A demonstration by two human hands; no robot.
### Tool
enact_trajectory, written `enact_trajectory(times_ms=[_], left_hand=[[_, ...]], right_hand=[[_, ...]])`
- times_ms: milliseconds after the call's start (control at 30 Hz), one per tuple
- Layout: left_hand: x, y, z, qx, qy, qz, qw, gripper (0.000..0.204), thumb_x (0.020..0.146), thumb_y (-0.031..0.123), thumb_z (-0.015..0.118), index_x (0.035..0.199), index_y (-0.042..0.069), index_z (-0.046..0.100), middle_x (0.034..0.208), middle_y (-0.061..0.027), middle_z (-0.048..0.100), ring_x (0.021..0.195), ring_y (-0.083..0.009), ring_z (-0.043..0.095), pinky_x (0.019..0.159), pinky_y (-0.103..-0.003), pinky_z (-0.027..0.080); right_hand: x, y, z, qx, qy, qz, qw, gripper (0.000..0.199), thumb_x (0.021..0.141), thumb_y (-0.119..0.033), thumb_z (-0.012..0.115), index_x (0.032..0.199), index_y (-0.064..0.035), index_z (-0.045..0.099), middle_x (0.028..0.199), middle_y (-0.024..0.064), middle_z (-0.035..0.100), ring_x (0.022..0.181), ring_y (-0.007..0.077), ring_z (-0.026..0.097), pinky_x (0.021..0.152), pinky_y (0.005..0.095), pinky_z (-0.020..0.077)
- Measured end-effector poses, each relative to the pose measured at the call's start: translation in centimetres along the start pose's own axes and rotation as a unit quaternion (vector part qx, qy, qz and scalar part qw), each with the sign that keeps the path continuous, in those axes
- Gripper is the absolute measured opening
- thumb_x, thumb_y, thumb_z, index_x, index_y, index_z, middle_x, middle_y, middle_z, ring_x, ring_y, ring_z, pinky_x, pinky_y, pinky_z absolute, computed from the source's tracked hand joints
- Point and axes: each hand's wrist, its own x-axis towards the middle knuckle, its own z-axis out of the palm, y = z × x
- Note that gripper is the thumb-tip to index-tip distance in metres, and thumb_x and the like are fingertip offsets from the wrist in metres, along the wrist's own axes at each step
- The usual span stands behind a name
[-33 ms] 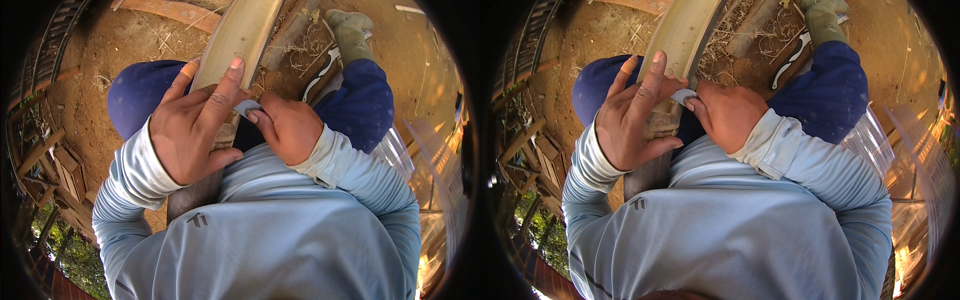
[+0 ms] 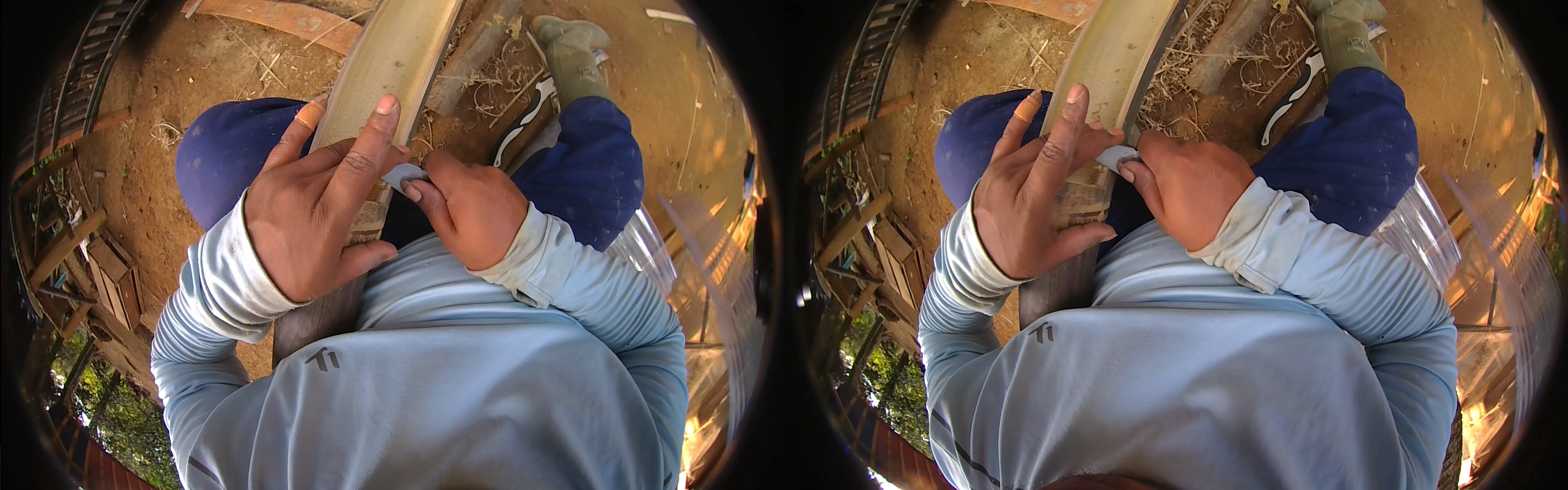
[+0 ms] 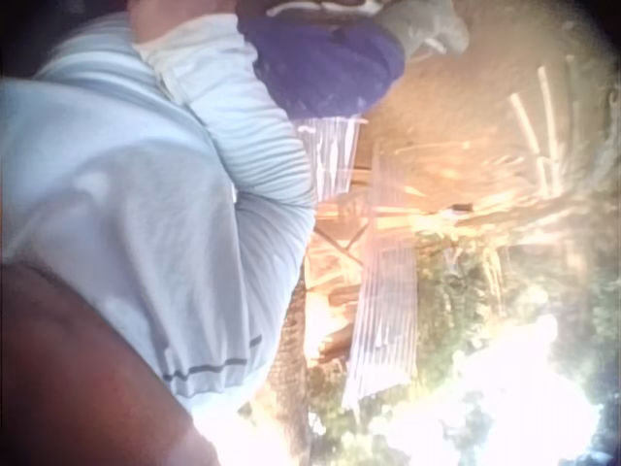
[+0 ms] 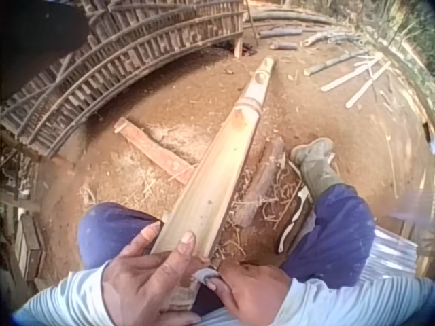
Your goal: The person sits on the ground and uses a knife to scrape and smooth the inner surface of a long split bamboo tube. They repeatedly scrape along the length of the tube, occasionally pausing to wipe away shavings with their hand.
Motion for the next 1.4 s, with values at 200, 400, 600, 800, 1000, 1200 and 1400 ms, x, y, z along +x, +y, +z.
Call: enact_trajectory(times_ms=[200, 400, 600, 800, 1000, 1200, 1400], left_hand=[[-0.2, 0.2, 0.0, 0.006, 0.006, 0.017, 1.000, 0.125, 0.066, 0.035, 0.087, 0.159, -0.006, 0.013, 0.126, -0.0134, 0.069, 0.116, -0.0334, 0.068, 0.120, -0.058, 0.026], [-0.3, 0.5, 0.0, 0.006, -0.005, 0.008, 1.000, 0.119, 0.070, 0.035, 0.085, 0.158, -0.006, 0.016, 0.124, -0.0129, 0.070, 0.114, -0.0327, 0.069, 0.119, -0.056, 0.028], [-1.7, 0.7, 0.4, 0.003, 0.005, 0.002, 1.000, 0.123, 0.069, 0.037, 0.086, 0.159, -0.006, 0.014, 0.130, -0.0140, 0.068, 0.123, -0.0332, 0.065, 0.120, -0.057, 0.026], [-0.9, 0.7, -0.4, 0.053, 0.021, 0.011, 0.998, 0.135, 0.061, 0.036, 0.089, 0.160, -0.003, 0.006, 0.150, -0.0177, 0.053, 0.143, -0.0345, 0.046, 0.122, -0.059, 0.016], [0.0, 0.4, -0.3, 0.044, 0.000, 0.008, 0.999, 0.139, 0.056, 0.028, 0.092, 0.162, 0.000, 0.006, 0.160, -0.0212, 0.038, 0.148, -0.0369, 0.039, 0.122, -0.060, 0.015], [-0.3, 0.6, -0.7, 0.034, 0.007, -0.025, 0.999, 0.137, 0.053, 0.026, 0.092, 0.161, 0.000, 0.013, 0.160, -0.0212, 0.038, 0.149, -0.0380, 0.035, 0.122, -0.059, 0.016], [-0.6, 0.9, -1.0, 0.039, -0.001, -0.032, 0.999, 0.122, 0.054, 0.030, 0.090, 0.157, 0.002, 0.031, 0.157, -0.0196, 0.042, 0.147, -0.0377, 0.039, 0.121, -0.060, 0.016]], right_hand=[[-0.2, 0.2, 0.2, 0.013, -0.005, -0.016, 1.000, 0.025, 0.101, -0.025, 0.058, 0.093, -0.0012, 0.055, 0.071, 0.0233, 0.062, 0.069, 0.0458, 0.064, 0.060, 0.0521, 0.0496], [-0.3, 0.4, 0.2, 0.042, -0.022, -0.027, 0.999, 0.023, 0.100, -0.022, 0.061, 0.093, -0.0009, 0.055, 0.071, 0.0237, 0.062, 0.070, 0.0463, 0.064, 0.060, 0.0523, 0.0494], [-0.8, 0.3, 0.5, 0.063, -0.049, -0.041, 0.996, 0.020, 0.099, -0.021, 0.061, 0.096, -0.0011, 0.056, 0.073, 0.0228, 0.063, 0.072, 0.0459, 0.064, 0.062, 0.0510, 0.0494], [-0.4, 0.7, 0.3, 0.052, 0.038, 0.005, 0.998, 0.015, 0.099, -0.015, 0.059, 0.094, -0.0019, 0.056, 0.072, 0.0216, 0.062, 0.071, 0.0451, 0.064, 0.061, 0.0485, 0.0492], [0.8, 1.3, -0.2, 0.063, 0.061, 0.003, 0.996, 0.015, 0.100, -0.013, 0.057, 0.092, -0.0014, 0.053, 0.071, 0.0223, 0.062, 0.070, 0.0446, 0.063, 0.060, 0.0474, 0.0481], [1.0, 0.9, -0.1, 0.074, 0.063, 0.018, 0.995, 0.016, 0.100, -0.014, 0.058, 0.092, -0.0007, 0.053, 0.072, 0.0227, 0.062, 0.071, 0.0448, 0.064, 0.060, 0.0476, 0.0483], [0.1, 0.4, 0.3, 0.052, 0.032, -0.020, 0.998, 0.017, 0.099, -0.014, 0.060, 0.092, -0.0004, 0.052, 0.073, 0.0235, 0.062, 0.072, 0.0459, 0.063, 0.060, 0.0498, 0.0475]])
